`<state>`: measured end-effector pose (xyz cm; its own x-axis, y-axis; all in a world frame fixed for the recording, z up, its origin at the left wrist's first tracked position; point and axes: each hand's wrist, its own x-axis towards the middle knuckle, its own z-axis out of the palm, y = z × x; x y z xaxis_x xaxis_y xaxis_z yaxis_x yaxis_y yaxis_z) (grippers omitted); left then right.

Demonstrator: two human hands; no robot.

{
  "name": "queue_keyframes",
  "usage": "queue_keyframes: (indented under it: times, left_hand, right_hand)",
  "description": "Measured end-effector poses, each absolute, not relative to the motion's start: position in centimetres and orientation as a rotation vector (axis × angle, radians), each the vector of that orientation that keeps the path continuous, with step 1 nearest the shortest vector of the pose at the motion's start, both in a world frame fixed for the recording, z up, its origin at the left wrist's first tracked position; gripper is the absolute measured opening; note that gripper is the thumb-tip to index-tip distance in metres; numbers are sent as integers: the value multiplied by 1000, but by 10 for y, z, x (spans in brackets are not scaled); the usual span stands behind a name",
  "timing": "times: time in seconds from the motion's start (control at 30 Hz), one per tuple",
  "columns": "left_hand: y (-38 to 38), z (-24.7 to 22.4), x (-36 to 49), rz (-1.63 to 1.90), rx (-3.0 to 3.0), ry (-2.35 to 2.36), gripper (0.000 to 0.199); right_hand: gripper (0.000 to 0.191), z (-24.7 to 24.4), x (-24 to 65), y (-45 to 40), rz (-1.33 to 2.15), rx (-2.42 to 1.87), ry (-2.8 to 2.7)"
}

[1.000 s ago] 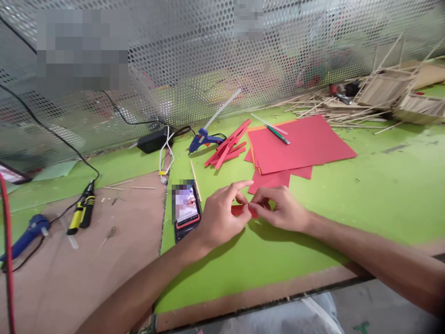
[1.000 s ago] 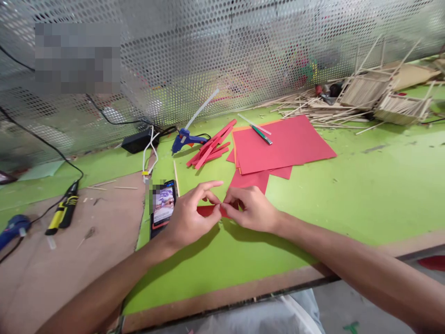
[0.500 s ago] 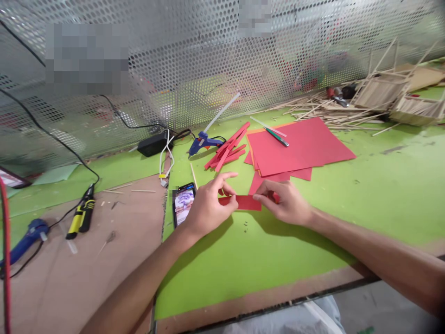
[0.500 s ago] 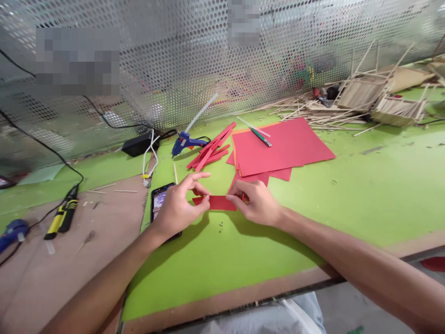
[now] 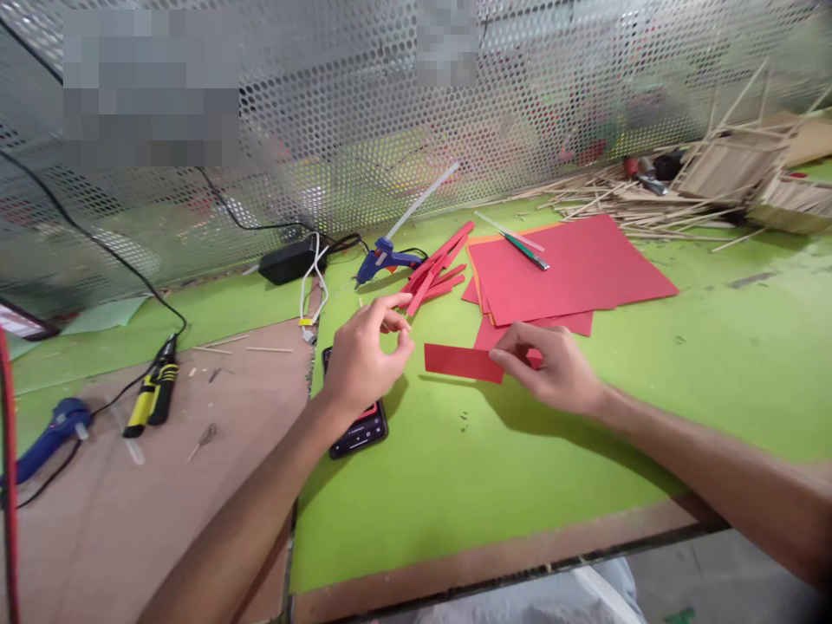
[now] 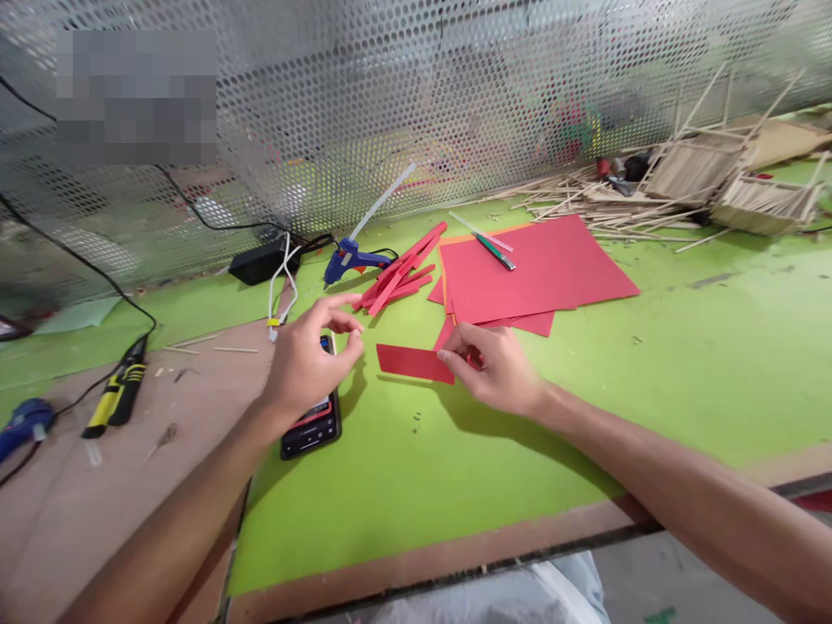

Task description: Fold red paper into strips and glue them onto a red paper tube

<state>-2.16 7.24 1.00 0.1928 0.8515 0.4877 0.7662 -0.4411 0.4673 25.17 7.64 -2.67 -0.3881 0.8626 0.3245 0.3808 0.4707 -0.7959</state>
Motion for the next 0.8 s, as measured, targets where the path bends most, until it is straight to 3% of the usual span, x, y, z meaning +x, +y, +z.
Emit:
queue_keyframes:
  times: [0.2,0.8]
  left_hand:
    - [39,11,17,968,2349,1188,37]
    - [63,2,-11,855,2392,1311,38]
  right_hand:
    - [18,-28,243,63,847,-893,-2041]
    - [18,-28,243,66,768,-880,-2033]
